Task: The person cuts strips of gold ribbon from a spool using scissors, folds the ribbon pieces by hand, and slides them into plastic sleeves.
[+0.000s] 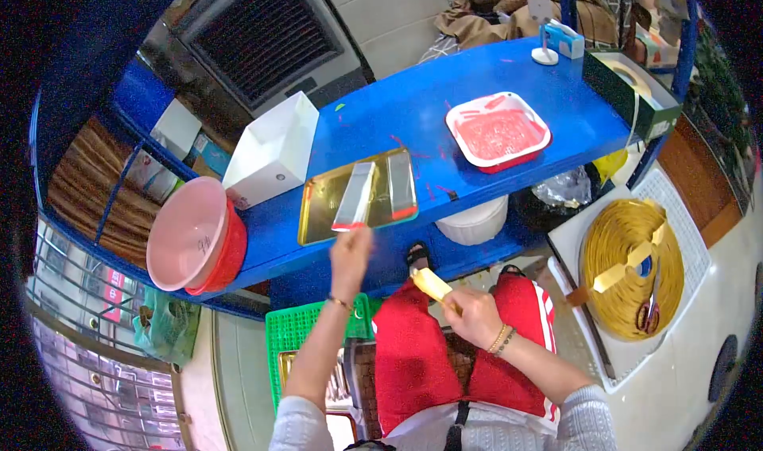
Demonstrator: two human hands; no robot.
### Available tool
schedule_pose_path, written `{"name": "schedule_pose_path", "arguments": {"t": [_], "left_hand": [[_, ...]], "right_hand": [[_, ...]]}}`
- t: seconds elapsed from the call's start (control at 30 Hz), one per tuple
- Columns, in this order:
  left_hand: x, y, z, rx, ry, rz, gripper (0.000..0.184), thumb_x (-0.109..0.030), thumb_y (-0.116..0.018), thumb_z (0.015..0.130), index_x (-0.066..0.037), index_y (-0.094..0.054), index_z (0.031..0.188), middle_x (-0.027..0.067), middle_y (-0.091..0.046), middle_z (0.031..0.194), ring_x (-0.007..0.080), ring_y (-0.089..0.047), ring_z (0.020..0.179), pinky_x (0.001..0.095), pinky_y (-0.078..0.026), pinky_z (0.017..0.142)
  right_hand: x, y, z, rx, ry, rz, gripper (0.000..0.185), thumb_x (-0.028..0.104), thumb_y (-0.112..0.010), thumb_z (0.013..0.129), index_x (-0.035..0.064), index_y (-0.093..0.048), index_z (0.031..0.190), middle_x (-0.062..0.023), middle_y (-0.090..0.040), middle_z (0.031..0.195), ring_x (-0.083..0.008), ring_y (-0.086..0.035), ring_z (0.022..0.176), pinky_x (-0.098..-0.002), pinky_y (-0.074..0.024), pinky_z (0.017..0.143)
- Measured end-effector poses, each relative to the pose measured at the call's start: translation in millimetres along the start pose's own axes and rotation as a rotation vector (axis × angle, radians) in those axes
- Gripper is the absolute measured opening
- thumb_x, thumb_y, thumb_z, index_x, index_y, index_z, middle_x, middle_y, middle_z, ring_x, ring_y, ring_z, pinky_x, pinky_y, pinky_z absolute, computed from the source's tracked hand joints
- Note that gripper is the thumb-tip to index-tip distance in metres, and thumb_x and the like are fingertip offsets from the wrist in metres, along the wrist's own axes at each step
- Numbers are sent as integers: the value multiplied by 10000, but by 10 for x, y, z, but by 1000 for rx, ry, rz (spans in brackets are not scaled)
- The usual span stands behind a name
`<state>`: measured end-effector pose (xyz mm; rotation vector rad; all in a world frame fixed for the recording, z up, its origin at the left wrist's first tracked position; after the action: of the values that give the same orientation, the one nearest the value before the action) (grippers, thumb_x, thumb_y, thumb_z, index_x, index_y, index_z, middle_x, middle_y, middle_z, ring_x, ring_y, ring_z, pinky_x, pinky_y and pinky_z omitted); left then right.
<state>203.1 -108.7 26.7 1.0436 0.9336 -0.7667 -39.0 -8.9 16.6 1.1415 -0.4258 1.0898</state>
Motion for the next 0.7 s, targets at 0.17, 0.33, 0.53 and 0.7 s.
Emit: {"name": "schedule_pose_path", "arguments": {"t": [0.17,0.33,0.53,0.7], "left_hand": [[270,414,977,-123,-52,655,157,-185,-620,720,-29,-619,729,173,-589,727,335,-553,782,433,-434,688],[-329,-217,902,-86,-402,732,249,-256,-653,703,-10,-624,725,196,-606,752,354,-570,733,441,-447,657],[-14,-798,1121,137,-8,781,316,-326,-657,646,-11,-636,640,197,-630,731,336,-619,727,412,-491,668],[411,-888,1411,288,40,729,350,-354,-647,666,-39,-627,516,139,-604,541,269,-617,560,373,-492,582]], "right_hand": [[-136,-71,-87,77,-57,-27,85,114,-638,718,65,-569,712,-126,-571,627,-302,-577,577,-392,-456,535],[-316,-53,-91,87,-111,-14,74,112,-639,715,69,-580,716,-120,-577,639,-301,-573,578,-391,-454,548],[-296,-48,-90,96,-84,24,81,97,-644,705,62,-570,706,-109,-577,635,-292,-574,580,-387,-451,555],[-353,69,-115,79,-82,18,85,89,-644,701,63,-564,693,-109,-579,637,-291,-576,586,-385,-450,564]]}}
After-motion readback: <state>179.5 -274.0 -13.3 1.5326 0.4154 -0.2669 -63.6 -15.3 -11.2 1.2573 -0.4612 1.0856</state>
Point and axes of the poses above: each hand's wrist, its own z-axis towards the middle knuckle, its own y-axis out of the back of the hand, x = y × z, the point moved 8 cm from there along z, towards the middle knuckle
